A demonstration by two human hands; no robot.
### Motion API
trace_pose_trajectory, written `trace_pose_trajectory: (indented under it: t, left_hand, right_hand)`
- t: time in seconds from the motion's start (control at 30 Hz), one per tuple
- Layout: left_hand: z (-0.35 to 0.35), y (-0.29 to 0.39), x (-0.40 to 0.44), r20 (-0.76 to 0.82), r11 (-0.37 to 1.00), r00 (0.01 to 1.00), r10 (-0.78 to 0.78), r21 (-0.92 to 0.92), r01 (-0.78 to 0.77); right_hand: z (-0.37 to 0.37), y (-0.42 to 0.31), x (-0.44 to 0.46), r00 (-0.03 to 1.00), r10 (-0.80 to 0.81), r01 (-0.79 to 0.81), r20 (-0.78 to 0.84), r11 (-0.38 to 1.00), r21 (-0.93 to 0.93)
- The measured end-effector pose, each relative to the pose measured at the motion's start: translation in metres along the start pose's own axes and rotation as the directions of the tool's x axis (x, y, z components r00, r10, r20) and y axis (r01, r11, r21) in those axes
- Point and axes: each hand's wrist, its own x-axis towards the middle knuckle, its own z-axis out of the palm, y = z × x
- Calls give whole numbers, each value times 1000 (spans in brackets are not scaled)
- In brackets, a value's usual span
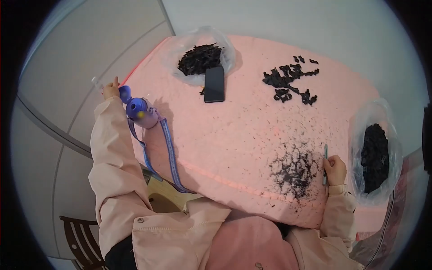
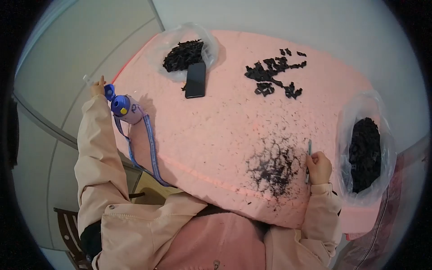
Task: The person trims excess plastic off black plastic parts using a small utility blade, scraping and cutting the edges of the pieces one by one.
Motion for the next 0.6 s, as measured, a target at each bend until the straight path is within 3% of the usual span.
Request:
trace_pose_trajectory:
  t: [0.13, 0.23, 0.33, 0.43, 0.53, 0.6]
  left_hand:
    - [-9, 0, 12, -10, 990, 999, -50, -131, 48]
    - [-19, 13, 0, 210, 922, 971, -118, -340, 186]
    - [-26, 32, -35, 220, 979, 970, 104, -192, -61]
    - [-6, 16, -54, 144, 928, 916, 373, -41, -371]
    - [-8, 32, -103, -88, 797, 796, 600, -27, -604]
    - [-11, 27, -105, -35, 821, 820, 571, 7, -571]
  right_hand:
    - [5, 5, 3, 1000, 18, -18, -17, 999, 32]
    - [8, 10, 5, 1000, 28, -28, -9, 997, 73]
    - [8, 12, 4, 1000, 18, -17, -13, 996, 93]
    - [6, 11, 5, 1000, 8, -8, 8, 995, 101]
    - [0, 7, 3, 999, -17, 14, 30, 997, 79]
    - [-1, 9, 2, 999, -14, 11, 41, 998, 68]
